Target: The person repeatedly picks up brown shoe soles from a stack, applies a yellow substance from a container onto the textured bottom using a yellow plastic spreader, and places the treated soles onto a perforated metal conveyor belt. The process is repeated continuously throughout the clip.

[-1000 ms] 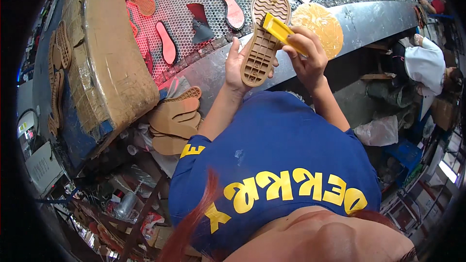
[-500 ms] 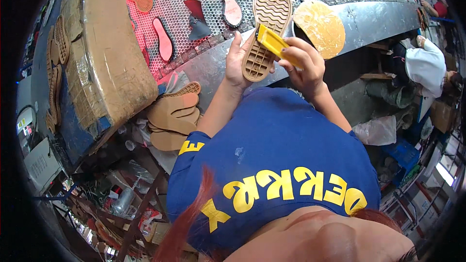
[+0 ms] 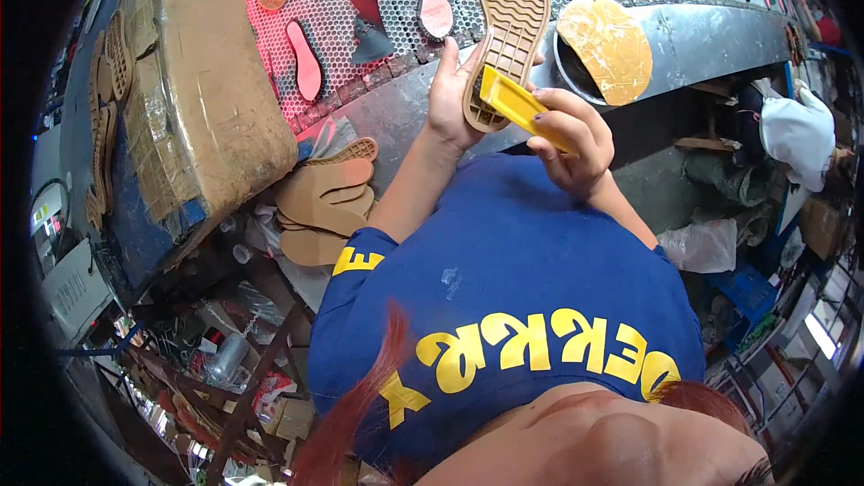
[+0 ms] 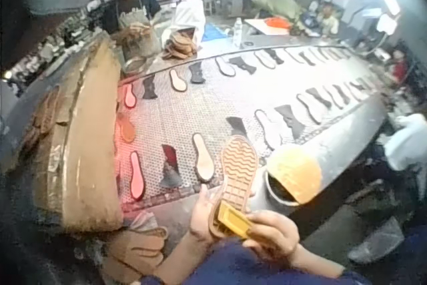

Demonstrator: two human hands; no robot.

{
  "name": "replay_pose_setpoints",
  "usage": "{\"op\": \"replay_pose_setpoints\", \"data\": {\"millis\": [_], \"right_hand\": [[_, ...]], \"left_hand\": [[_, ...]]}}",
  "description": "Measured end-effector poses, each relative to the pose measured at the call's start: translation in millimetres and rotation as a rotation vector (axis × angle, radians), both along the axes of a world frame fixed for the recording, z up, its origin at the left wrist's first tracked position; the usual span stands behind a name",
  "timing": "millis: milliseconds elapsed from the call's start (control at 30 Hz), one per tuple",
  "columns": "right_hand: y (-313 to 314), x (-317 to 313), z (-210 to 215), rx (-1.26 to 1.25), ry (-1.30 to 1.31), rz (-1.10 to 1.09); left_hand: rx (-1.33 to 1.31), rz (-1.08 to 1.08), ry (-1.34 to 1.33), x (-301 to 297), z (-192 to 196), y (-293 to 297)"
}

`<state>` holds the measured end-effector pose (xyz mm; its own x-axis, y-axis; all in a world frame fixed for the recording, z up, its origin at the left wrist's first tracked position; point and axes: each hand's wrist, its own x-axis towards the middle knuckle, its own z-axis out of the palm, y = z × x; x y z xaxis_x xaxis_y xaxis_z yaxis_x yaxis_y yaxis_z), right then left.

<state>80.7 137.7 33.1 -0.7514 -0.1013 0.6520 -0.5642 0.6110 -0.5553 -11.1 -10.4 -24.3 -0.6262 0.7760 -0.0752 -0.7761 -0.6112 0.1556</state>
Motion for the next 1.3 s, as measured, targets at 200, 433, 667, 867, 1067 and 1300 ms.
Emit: {"op": "replay_pose_setpoints", "data": {"millis": [200, 433, 667, 867, 1067, 1300], "right_hand": [[-2.9, 3.4, 1.7, 0.021, -0.024, 0.061], [3.5, 4.1, 8.8, 0.032, -0.071, 0.187], [14.4, 1.5, 16.3, -0.044, -0.201, 0.296], [33.6, -10.8, 25.2, -0.225, -0.373, 0.489], [54.4, -19.3, 30.4, -0.32, -0.541, 0.666], [100.6, -1.6, 9.1, -1.052, -0.189, 0.467]], "left_hand": [[-0.001, -0.004, -0.008, 0.4, 0.0, -1.5], [-0.074, -0.087, -0.025, -2.5, -1.1, -6.7], [-0.037, -0.233, -0.059, -7.3, 0.4, -10.6], [0.184, -0.366, -0.348, -7.3, 9.3, -13.7], [0.042, -0.509, -0.102, -6.4, 11.2, -14.6], [0.16, -0.525, -0.003, -6.2, 16.9, -9.3]]}}
